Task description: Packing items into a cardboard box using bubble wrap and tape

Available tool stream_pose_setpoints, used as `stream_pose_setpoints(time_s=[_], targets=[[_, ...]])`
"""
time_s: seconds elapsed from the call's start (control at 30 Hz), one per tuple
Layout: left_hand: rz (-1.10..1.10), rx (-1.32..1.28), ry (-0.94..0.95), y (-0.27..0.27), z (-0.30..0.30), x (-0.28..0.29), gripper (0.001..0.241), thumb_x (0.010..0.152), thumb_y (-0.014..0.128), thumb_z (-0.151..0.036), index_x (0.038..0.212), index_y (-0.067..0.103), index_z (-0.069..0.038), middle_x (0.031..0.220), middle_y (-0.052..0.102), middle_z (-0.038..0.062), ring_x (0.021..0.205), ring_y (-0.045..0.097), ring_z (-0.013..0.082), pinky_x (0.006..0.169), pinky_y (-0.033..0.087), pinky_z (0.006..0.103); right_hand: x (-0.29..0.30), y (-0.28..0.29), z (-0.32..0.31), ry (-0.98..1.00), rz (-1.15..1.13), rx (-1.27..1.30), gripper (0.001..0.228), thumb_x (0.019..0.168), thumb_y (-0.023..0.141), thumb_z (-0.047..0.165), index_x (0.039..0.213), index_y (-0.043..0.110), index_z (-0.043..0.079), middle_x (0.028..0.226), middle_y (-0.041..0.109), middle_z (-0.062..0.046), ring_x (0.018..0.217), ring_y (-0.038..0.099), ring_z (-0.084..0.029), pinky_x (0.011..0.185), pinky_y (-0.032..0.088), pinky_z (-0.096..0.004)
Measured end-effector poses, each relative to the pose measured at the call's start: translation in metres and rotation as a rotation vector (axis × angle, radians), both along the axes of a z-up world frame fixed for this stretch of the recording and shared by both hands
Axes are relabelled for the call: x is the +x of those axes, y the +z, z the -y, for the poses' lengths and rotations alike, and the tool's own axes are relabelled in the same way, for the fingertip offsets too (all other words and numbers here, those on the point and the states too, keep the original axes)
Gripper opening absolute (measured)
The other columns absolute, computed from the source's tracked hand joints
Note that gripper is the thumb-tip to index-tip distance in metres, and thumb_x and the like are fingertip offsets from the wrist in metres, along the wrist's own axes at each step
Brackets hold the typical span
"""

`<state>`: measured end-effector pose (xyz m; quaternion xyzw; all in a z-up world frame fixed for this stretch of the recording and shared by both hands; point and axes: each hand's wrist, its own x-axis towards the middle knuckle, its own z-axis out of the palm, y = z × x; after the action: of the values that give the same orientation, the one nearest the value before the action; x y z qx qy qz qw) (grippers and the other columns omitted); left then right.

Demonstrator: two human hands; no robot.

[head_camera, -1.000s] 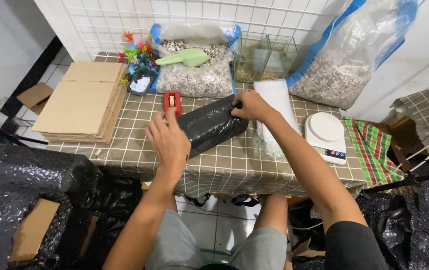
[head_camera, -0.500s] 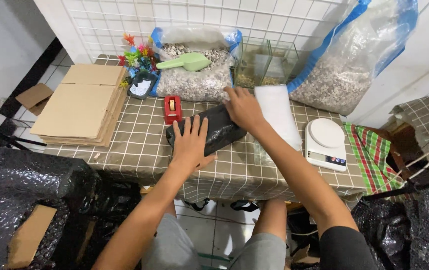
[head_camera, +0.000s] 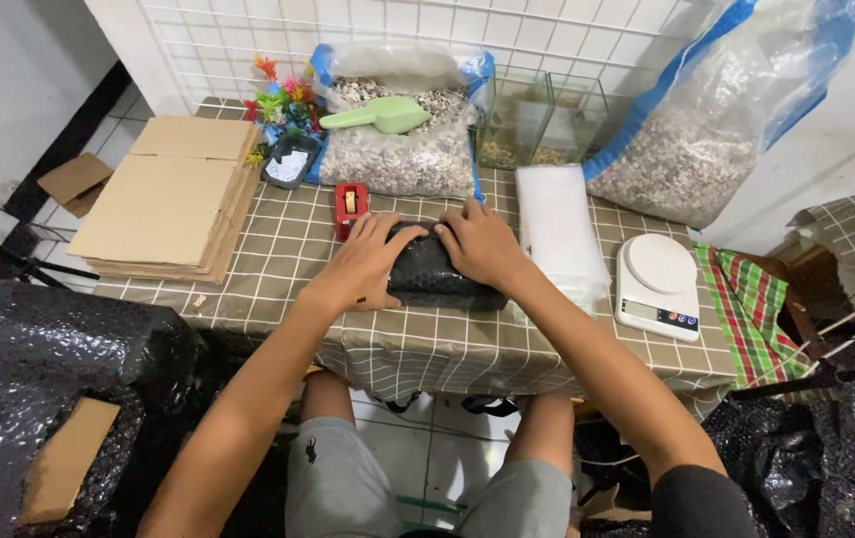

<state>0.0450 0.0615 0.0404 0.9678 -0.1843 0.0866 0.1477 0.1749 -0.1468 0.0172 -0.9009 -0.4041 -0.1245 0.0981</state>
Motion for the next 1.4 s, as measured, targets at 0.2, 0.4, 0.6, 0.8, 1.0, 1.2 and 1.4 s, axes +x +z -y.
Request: stream_pose_setpoints(time_s=[0.2, 0.4, 0.6, 0.8, 1.0, 1.2, 1.4], targets=[[-0.129, 0.064, -0.005, 0.004, 0.009, 0.003, 0.121, 0.057, 0.095, -0.037, 0.158, 0.032, -0.012, 0.153, 0.038, 0.027, 0.148, 0.029, 0.0440, 0.124, 0.011, 0.0576, 0.007, -0.030, 0.014, 0.005, 0.362, 0.157, 0.022, 0.103, 0.054, 0.032, 0.119, 0.065, 0.022, 0.097, 0.064, -0.004, 0.091, 0.074, -0.031, 0.090, 0.054, -0.040], [-0.181, 0.130, 0.018, 0.008, 0.009, 0.006, 0.135, 0.051, 0.091, -0.056, 0.159, 0.027, -0.010, 0.156, 0.036, 0.026, 0.151, 0.028, 0.0405, 0.126, 0.009, 0.0562, -0.096, 0.018, 0.014, 0.068, 0.116, 0.086, 0.069, 0.107, 0.042, 0.052, 0.156, 0.041, 0.003, 0.153, 0.045, -0.029, 0.142, 0.044, -0.045, 0.118, 0.031, -0.058], [-0.394, -0.121, 0.071, 0.067, 0.016, -0.013, 0.151, 0.057, 0.084, -0.077, 0.164, 0.007, -0.003, 0.164, 0.026, 0.029, 0.155, 0.021, 0.0396, 0.128, 0.004, 0.0544, -0.074, -0.014, 0.011, 0.039, 0.163, -0.010, 0.071, 0.107, 0.038, 0.057, 0.156, 0.041, 0.006, 0.153, 0.046, -0.022, 0.144, 0.042, -0.037, 0.119, 0.029, -0.055], [0.121, -0.768, 0.780, -0.053, -0.080, 0.073, 0.047, 0.092, 0.069, -0.053, 0.131, 0.066, -0.028, 0.096, 0.078, 0.000, 0.106, 0.072, 0.0238, 0.094, 0.055, 0.0393, -0.074, -0.005, 0.012, 0.065, 0.077, -0.087, 0.080, 0.104, 0.039, 0.064, 0.158, 0.038, 0.006, 0.152, 0.042, -0.023, 0.143, 0.038, -0.039, 0.119, 0.024, -0.059], [-0.228, -0.681, 0.843, -0.123, -0.103, 0.105, 0.035, 0.090, 0.058, -0.050, 0.088, 0.080, -0.023, 0.066, 0.073, 0.000, 0.083, 0.076, 0.0262, 0.074, 0.056, 0.0385, -0.082, 0.009, 0.013, 0.042, -0.112, -0.127, 0.093, 0.098, 0.043, 0.071, 0.162, 0.028, 0.006, 0.160, 0.030, -0.028, 0.152, 0.024, -0.047, 0.122, 0.018, -0.062], [-0.253, -0.848, 0.863, -0.097, -0.088, 0.103, 0.042, 0.079, 0.063, -0.036, 0.095, 0.077, 0.000, 0.070, 0.072, 0.018, 0.056, 0.074, 0.0309, 0.049, 0.059, 0.0470, -0.081, 0.009, 0.012, 0.047, -0.110, -0.151, 0.094, 0.098, 0.043, 0.072, 0.163, 0.027, 0.006, 0.163, 0.025, -0.030, 0.153, 0.023, -0.046, 0.123, 0.017, -0.061], [-0.264, -1.010, 0.891, -0.109, -0.093, 0.118, 0.027, 0.071, 0.058, -0.014, 0.082, 0.070, 0.007, 0.053, 0.059, 0.016, 0.044, 0.065, 0.0280, 0.041, 0.050, 0.0387, -0.081, 0.008, 0.011, 0.039, -0.144, -0.143, 0.094, 0.099, 0.041, 0.071, 0.164, 0.025, 0.006, 0.165, 0.022, -0.029, 0.154, 0.020, -0.045, 0.123, 0.015, -0.061]])
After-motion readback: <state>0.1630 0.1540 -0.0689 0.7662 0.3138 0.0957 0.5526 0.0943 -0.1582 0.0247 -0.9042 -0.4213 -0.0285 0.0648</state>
